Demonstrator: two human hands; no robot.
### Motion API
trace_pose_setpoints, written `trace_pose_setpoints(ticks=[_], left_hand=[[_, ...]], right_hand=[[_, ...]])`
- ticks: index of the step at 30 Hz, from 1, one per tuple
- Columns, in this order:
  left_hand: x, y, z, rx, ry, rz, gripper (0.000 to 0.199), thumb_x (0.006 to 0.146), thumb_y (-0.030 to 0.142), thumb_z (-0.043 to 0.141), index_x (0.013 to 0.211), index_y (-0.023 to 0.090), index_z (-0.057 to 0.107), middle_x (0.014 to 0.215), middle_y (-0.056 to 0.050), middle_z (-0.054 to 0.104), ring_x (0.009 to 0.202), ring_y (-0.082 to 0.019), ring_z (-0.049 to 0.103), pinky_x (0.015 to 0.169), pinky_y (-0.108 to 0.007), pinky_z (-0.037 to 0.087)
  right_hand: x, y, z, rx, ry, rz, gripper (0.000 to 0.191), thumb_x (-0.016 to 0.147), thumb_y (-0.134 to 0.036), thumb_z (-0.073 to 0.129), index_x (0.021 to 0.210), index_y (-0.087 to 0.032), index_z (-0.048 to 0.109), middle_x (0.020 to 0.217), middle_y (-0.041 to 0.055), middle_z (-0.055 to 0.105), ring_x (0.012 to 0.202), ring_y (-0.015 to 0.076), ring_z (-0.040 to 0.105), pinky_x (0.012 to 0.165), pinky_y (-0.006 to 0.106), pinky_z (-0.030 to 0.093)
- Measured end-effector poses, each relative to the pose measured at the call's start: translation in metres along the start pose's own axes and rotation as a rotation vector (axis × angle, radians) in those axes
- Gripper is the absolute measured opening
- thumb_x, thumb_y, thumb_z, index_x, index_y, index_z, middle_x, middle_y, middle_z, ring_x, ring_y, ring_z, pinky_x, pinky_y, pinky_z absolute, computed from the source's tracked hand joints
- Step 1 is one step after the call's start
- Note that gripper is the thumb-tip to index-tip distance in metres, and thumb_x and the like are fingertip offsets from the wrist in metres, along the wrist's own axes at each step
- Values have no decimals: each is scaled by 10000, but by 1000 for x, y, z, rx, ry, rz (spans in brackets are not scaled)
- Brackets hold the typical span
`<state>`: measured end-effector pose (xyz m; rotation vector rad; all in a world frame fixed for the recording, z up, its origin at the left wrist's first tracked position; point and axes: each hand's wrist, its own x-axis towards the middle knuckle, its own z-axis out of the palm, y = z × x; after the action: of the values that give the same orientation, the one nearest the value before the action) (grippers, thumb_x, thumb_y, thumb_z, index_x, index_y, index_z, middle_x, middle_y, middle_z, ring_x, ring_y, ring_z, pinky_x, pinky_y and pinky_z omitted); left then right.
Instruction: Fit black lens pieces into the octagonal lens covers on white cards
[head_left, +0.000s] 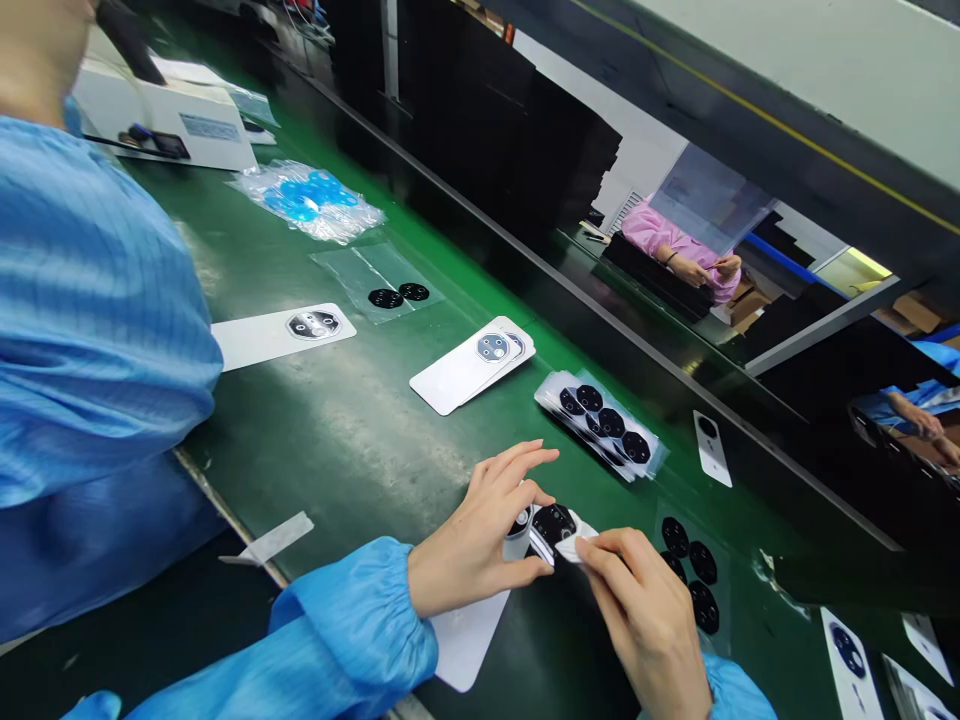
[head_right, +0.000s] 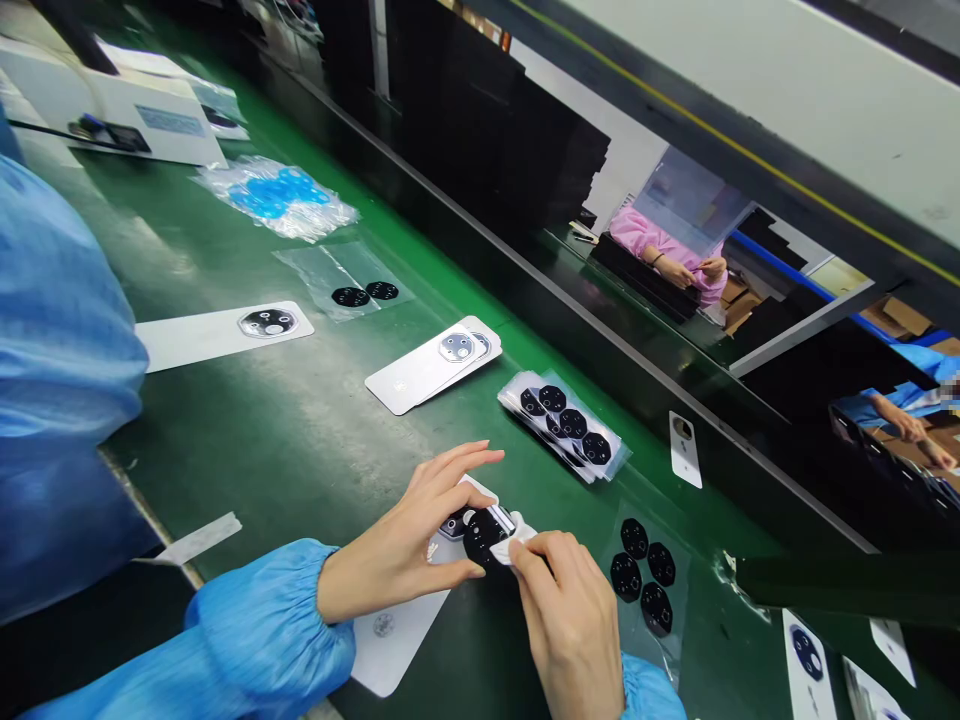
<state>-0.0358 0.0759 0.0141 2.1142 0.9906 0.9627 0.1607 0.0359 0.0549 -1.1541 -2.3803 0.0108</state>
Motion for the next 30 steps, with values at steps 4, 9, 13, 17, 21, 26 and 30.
trace_pose_setpoints(ticks=[4, 9, 13, 17, 21, 26, 30], left_hand=[[0, -1, 0, 3, 4, 10, 368, 728, 269, 739, 1000, 192, 503, 1432, -153, 364, 1371, -329, 210, 1049, -510, 274], [0, 0, -1, -4, 5, 8, 369, 733, 271, 736, 1006, 193, 500, 1436, -152, 358, 1370, -325, 211, 1048, -509, 278], [-1, -3, -1, -5, 17, 10, 343, 749, 296, 715, 1004, 199, 508, 1439, -147, 355, 1366, -336, 218, 1043, -519, 279], [-1, -6, -1, -11, 54, 4, 315, 763, 340, 689, 998, 213, 522, 1442, -130, 353, 1362, -346, 221, 1041, -530, 277], [0, -4, -4, -34, 53, -6, 316, 762, 331, 689, 1001, 215, 519, 1449, -129, 345, 1366, -342, 214, 1042, -529, 286], [0, 2, -7, -54, 45, -15, 309, 761, 325, 699, 993, 209, 531, 1449, -124, 350, 1371, -338, 208, 1056, -512, 286], [0, 3, -7, -67, 33, -26, 327, 748, 318, 720, 995, 204, 538, 1453, -125, 347, 1377, -336, 196, 1067, -509, 276]], right_hand=[[0, 1, 0, 15, -5, -21, 199, 894, -32, 453, 979, -153, 586, 792, 77, 610, 680, 168, 573, 554, 273, 444], [3, 0, -1, 16, -6, 18, 182, 907, -61, 451, 963, -165, 589, 797, 70, 604, 673, 163, 571, 561, 270, 449], [5, 0, -3, 54, -16, -3, 202, 903, -52, 442, 963, -167, 596, 792, 61, 600, 686, 159, 578, 573, 259, 454], [2, 5, -11, 99, -60, 110, 158, 911, -125, 465, 930, -179, 612, 787, 48, 580, 657, 147, 581, 559, 243, 450], [0, 11, -12, 256, -88, 360, 154, 908, -259, 514, 837, -215, 643, 762, 20, 577, 648, 143, 579, 546, 234, 442], [1, 12, 2, 533, -161, 620, 181, 829, -365, 622, 745, -218, 689, 732, 5, 582, 627, 145, 558, 552, 236, 440], [3, 13, 8, 633, -190, 666, 182, 780, -372, 666, 706, -207, 686, 722, 3, 586, 625, 144, 544, 550, 233, 430]])
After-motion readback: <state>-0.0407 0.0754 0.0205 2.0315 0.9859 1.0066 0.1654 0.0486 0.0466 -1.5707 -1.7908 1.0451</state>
